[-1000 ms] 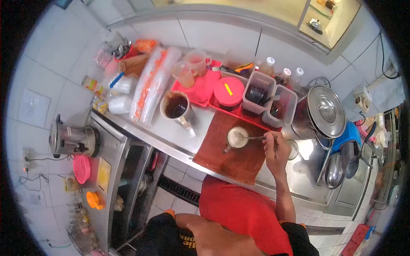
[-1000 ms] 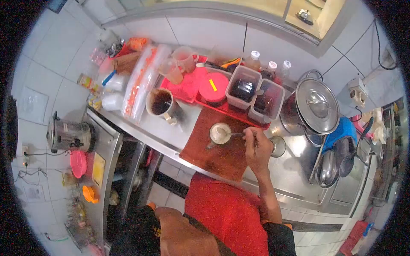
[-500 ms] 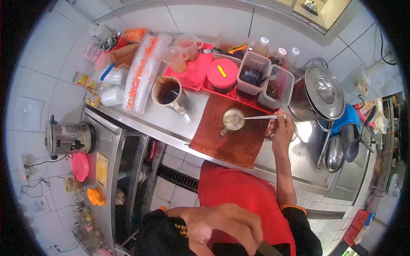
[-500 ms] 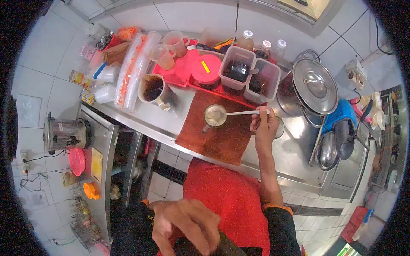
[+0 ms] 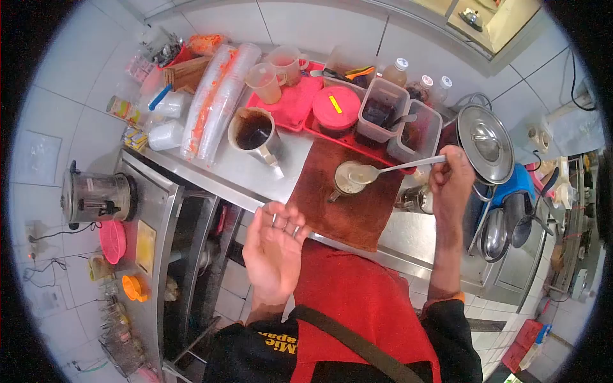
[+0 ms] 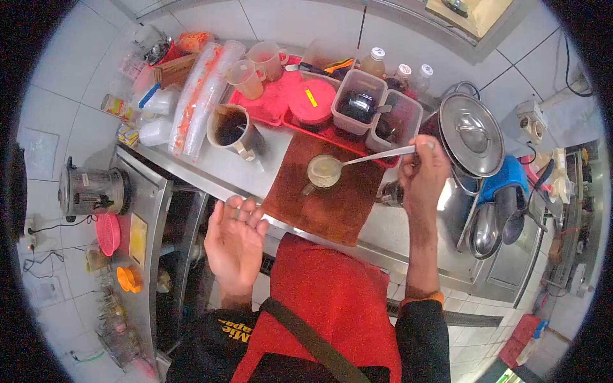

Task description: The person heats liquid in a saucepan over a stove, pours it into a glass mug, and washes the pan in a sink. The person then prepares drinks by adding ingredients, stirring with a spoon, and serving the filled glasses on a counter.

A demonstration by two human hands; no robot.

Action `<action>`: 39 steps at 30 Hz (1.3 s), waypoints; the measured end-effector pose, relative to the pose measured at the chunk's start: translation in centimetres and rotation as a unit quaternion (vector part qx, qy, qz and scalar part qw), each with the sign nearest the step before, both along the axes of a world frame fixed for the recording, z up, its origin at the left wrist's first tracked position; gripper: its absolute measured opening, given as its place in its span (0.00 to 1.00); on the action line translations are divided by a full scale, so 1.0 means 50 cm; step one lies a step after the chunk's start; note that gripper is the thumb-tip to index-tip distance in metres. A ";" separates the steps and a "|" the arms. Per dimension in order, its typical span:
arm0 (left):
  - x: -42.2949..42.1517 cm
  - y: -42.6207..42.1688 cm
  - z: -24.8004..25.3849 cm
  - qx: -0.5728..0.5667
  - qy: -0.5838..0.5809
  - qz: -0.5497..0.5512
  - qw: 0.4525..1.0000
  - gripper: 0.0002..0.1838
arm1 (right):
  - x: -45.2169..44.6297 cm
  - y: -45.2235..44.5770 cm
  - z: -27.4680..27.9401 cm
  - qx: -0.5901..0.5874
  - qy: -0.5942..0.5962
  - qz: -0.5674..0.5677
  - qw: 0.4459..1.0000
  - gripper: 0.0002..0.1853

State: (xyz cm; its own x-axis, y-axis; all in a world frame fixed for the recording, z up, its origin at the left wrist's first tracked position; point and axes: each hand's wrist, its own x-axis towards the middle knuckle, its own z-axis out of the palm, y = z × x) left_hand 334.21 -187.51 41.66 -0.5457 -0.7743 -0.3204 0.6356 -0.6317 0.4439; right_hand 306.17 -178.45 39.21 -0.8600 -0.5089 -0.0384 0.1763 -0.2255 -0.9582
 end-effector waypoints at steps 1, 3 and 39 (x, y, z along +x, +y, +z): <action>-0.009 -0.004 0.002 0.000 0.002 0.000 1.000 0.19 | -0.003 -0.003 0.031 0.000 0.002 0.000 1.000 0.09; -0.035 -0.006 0.008 0.094 0.016 -0.022 0.995 0.21 | -0.006 -0.006 0.096 -0.041 0.019 0.045 0.998 0.10; -0.087 0.063 0.111 0.165 0.105 -0.188 0.963 0.32 | -0.016 -0.039 0.347 -0.174 -0.065 0.339 0.922 0.07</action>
State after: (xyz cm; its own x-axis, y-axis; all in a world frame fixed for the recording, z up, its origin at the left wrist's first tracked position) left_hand 329.84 -184.36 47.21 -0.8469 -0.3849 -0.3668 0.3891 -0.9188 0.0658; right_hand 305.38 -180.39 56.57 -0.3402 -0.9284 0.1491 0.4975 -0.3123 -0.8093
